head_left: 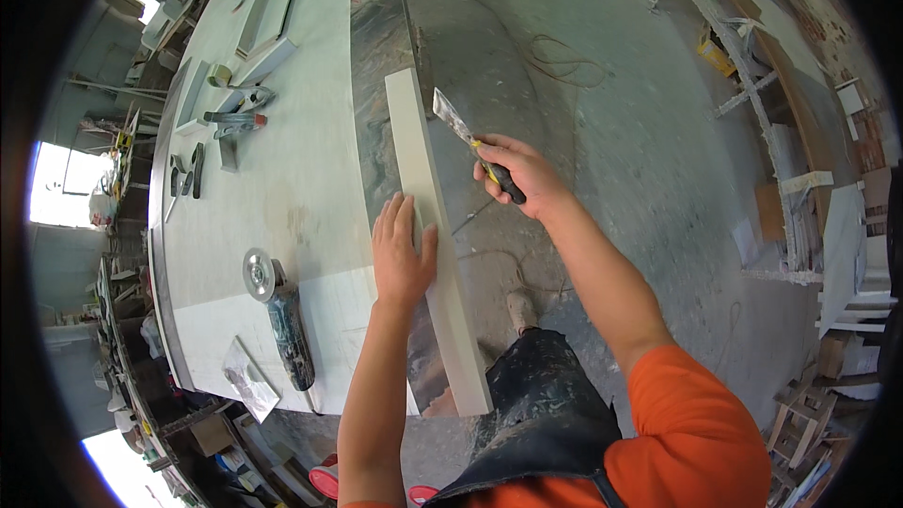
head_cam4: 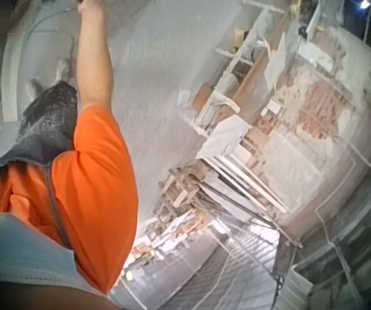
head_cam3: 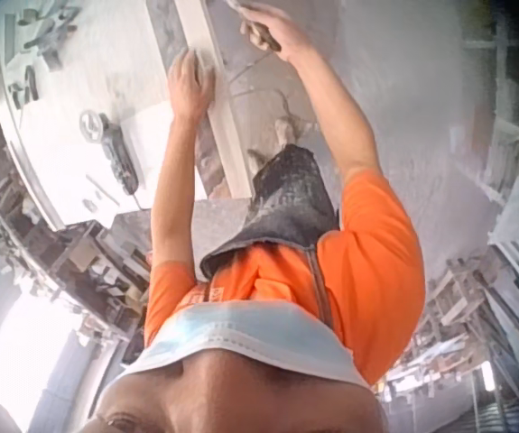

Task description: The person grinds the edges of a large stone tile with an angle grinder, then positions a white trim strip along the tile edge. The person applies adhesive with a putty knife to the trim strip and presses it onto the stone tile edge.

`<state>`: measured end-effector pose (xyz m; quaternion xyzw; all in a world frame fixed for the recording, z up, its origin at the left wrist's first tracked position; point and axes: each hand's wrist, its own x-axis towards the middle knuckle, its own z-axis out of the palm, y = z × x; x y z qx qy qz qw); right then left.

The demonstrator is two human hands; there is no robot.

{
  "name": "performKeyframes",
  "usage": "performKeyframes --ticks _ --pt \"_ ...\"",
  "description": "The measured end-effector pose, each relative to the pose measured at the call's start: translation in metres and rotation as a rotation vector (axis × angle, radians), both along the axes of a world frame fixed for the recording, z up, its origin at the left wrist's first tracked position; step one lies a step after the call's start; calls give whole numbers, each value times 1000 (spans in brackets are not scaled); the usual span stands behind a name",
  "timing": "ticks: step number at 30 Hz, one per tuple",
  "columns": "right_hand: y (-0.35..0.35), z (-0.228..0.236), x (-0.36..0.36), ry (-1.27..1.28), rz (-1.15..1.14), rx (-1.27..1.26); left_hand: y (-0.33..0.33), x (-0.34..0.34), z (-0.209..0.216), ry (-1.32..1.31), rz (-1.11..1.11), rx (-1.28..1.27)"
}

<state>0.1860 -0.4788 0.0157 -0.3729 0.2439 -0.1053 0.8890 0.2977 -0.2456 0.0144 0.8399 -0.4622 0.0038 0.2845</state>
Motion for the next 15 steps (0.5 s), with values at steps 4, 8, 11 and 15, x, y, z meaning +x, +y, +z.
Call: performKeyframes --ticks 4,8,11,15 --pt "-19 -13 28 19 -14 -35 -16 5 -11 -55 18 61" --pt "-28 -21 46 36 -29 -71 -15 4 -12 -77 33 70" --pt "-33 -23 58 51 -30 -112 -15 3 -9 -76 44 123" --pt "-36 -24 69 71 -27 -157 -16 3 -4 -64 28 109"
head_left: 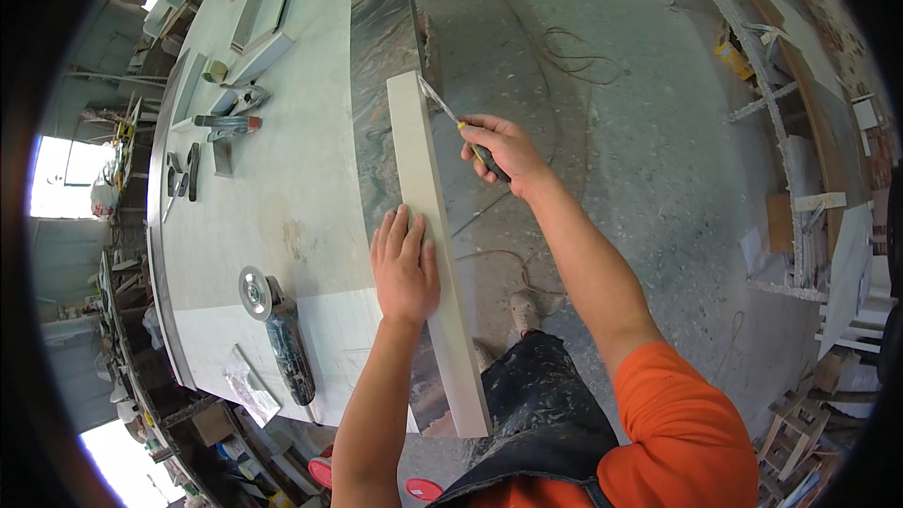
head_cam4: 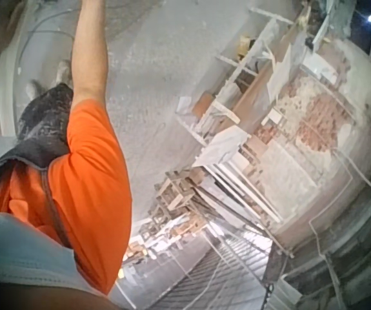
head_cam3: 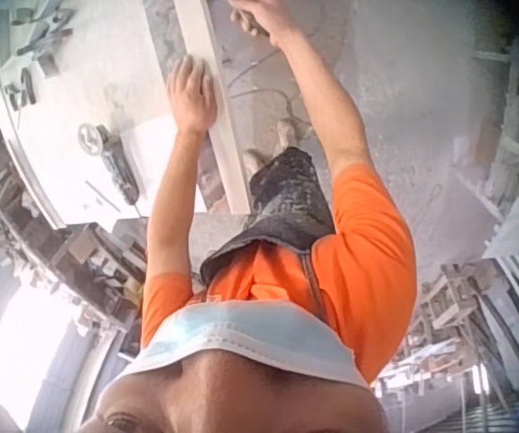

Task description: The person grinds the edges of a large stone tile with an angle grinder, then positions a white trim strip along the tile edge. The person applies adhesive with a putty knife to the trim strip and presses it onto the stone tile edge.

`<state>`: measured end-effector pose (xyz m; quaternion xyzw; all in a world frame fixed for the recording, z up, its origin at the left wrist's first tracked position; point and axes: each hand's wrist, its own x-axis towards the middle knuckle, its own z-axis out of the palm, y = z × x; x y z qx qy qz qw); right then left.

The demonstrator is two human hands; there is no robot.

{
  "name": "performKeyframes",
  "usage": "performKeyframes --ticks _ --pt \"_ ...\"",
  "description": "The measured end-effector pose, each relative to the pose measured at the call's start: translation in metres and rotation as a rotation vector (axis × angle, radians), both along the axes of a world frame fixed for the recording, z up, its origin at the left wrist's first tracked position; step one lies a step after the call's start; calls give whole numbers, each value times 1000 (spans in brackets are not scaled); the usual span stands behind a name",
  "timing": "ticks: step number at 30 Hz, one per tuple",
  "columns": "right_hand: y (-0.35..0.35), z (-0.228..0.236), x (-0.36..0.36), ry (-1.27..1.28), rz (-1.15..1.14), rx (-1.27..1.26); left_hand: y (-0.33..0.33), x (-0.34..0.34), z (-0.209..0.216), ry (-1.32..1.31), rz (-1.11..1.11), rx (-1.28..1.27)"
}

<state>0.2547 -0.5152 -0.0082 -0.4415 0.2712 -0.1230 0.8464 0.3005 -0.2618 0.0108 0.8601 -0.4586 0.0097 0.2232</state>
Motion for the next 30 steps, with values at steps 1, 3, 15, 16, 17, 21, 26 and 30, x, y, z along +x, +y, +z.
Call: performKeyframes --ticks 1,3,15,16,17,21,26,30 --pt "-1 -1 2 4 4 -14 0 0 1 3 0 -1" --pt "-1 -2 6 13 14 -41 0 0 0 3 -1 -5" --pt "8 4 -28 250 137 -340 2 1 -5 -11 -6 5" --pt "11 3 -32 251 132 -376 3 1 -5 -8 -4 6" --pt "15 -1 -37 250 123 -410 2 1 -4 -8 -5 9" --pt "30 -30 -47 238 32 -644 1 1 -5 -13 -7 14" --pt "31 -27 -53 209 -32 -509 1 1 -2 -21 6 10" --pt "9 4 -35 83 34 -112 1 2 -2 -18 -1 1"
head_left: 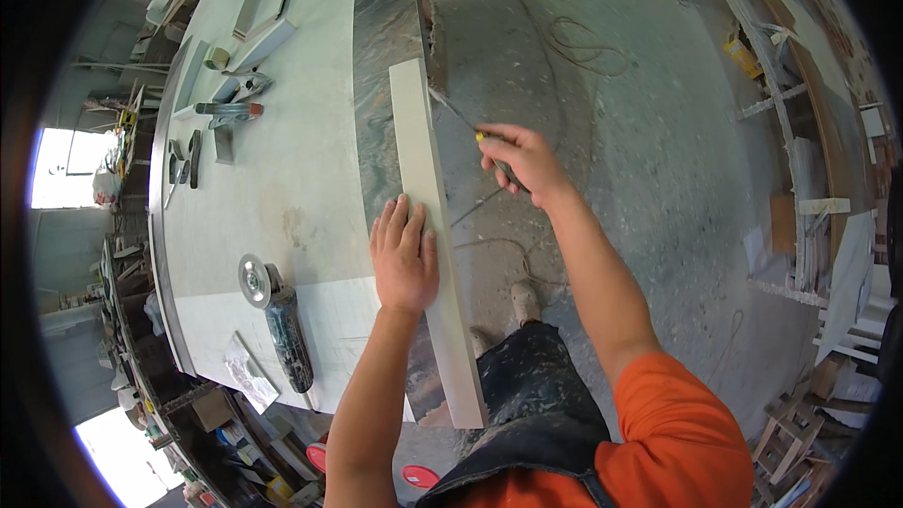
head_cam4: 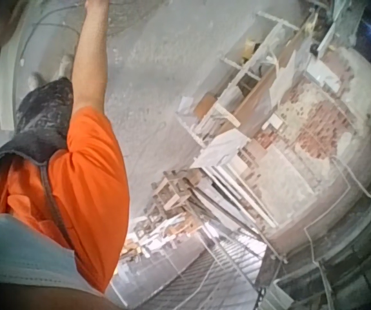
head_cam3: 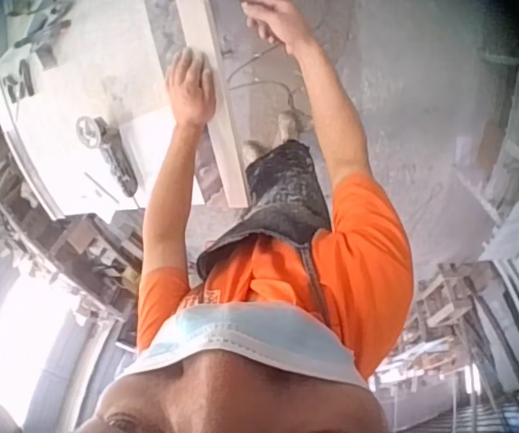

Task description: The person grinds the edges of a large stone tile with an angle grinder, then positions a white trim strip along the tile edge. The person applies adhesive with a putty knife to the trim strip and presses it onto the stone tile edge.

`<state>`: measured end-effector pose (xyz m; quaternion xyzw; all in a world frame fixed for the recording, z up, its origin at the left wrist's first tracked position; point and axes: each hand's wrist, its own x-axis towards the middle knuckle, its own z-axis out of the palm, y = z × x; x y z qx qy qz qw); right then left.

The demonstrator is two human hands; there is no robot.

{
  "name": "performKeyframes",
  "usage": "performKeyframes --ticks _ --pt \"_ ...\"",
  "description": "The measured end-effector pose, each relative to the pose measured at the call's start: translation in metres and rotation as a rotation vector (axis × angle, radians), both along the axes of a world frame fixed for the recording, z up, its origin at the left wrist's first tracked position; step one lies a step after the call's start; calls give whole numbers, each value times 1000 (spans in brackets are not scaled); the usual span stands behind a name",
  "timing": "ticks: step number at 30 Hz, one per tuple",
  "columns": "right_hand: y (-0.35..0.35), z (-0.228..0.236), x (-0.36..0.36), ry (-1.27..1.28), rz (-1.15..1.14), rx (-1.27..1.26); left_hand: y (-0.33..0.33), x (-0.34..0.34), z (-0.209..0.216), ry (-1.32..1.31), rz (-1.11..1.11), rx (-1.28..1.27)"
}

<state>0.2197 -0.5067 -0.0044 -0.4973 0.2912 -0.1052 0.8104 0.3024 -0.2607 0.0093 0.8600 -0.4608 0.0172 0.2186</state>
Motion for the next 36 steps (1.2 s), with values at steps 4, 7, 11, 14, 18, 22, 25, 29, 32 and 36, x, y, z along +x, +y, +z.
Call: performKeyframes --ticks 4,7,11,14,18,22,25,29,32,36 --pt "-15 0 34 -59 -9 -12 -2 -2 0 -10 -7 3" --pt "-13 -1 46 -1 -12 -40 -3 -1 2 -8 -8 4" --pt "-3 -4 40 69 6 -131 -2 -2 2 -8 7 22" --pt "1 -4 23 135 47 -191 -1 -3 0 -2 0 11" --pt "8 -7 0 162 57 -229 1 -3 1 -13 -5 8" --pt "14 -18 -15 173 40 -380 2 0 -4 -9 -2 29" --pt "23 -34 -32 138 -79 -451 0 0 -4 -5 -13 20" --pt "57 7 -71 18 -33 132 2 1 -5 -25 -4 -26" --pt "80 7 -87 -78 -41 276 1 -1 -7 -33 5 -42" --pt "103 5 -77 -76 -88 216 1 0 -10 -26 5 -75"
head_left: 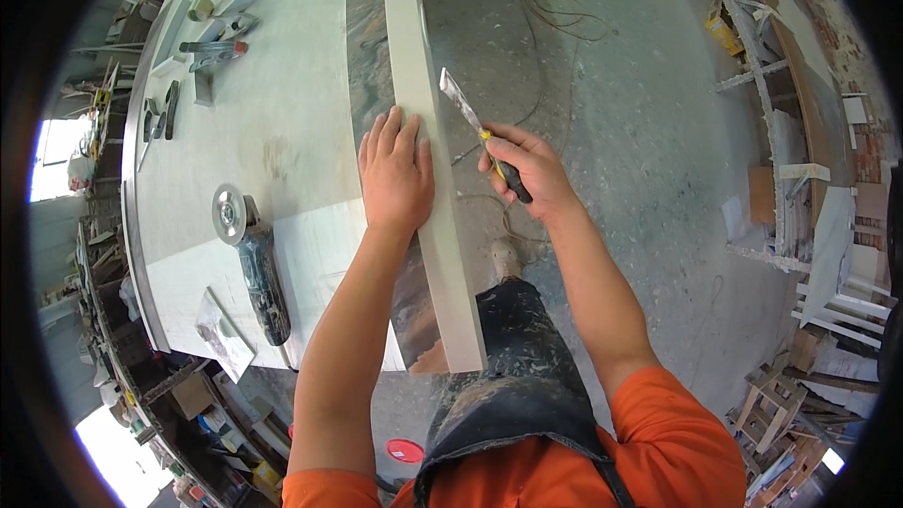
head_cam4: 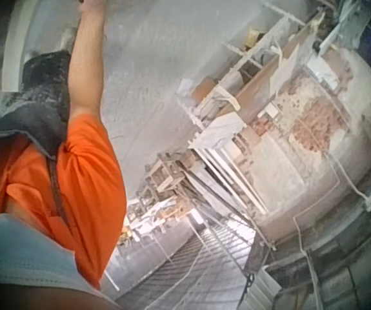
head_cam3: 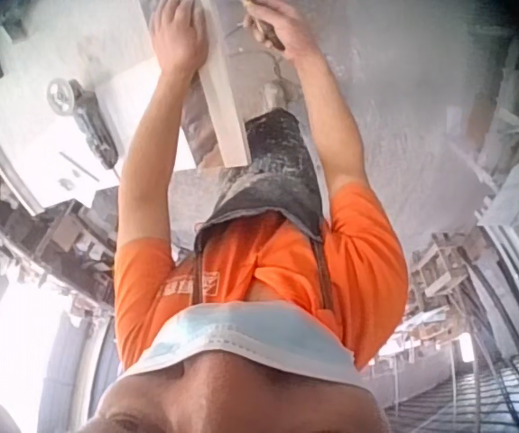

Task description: The person grinds the edges of a large stone tile with an angle grinder, then positions a white trim strip along the tile edge. The person applies adhesive with a putty knife to the trim strip and presses it onto the stone tile edge.

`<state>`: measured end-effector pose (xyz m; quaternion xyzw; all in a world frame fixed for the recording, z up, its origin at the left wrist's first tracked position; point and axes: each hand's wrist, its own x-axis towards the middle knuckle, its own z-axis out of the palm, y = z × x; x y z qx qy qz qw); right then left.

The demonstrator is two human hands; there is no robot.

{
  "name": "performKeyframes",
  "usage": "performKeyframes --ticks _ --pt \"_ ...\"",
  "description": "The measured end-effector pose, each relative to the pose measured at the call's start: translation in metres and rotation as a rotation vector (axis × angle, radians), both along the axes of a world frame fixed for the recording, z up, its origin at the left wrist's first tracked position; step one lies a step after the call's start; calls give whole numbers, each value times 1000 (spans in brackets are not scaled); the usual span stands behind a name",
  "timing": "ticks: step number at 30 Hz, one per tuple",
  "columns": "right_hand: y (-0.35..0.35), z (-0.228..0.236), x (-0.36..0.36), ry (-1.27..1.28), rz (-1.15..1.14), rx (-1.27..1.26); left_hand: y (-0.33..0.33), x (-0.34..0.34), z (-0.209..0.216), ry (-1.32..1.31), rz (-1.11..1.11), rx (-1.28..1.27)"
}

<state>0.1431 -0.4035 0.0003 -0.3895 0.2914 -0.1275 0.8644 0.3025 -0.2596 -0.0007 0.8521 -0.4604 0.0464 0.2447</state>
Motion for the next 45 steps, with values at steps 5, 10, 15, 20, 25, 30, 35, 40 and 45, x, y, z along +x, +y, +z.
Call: performKeyframes --ticks 5,10,15,20,25,30,35,40,45 --pt "11 -3 22 82 -62 -174 -1 0 -3 10 -3 16" --pt "23 -12 19 160 -23 -325 0 -1 -2 -17 -2 9" --pt "39 -15 -11 279 32 -454 2 2 -5 -2 1 28" --pt "55 -38 -33 310 -37 -690 0 -2 0 22 6 35" --pt "63 -56 -52 323 -138 -741 -2 -1 -4 -37 -24 -5" --pt "81 -17 -100 -24 1 131 17 -7 -9 13 -47 -62" --pt "106 -17 -107 -40 2 71 92 -73 4 35 -154 -23" --pt "115 -14 -81 24 -40 -109 119 -95 6 16 -151 45" --pt "126 -25 -61 112 -54 -333 119 -97 6 -4 -169 40"
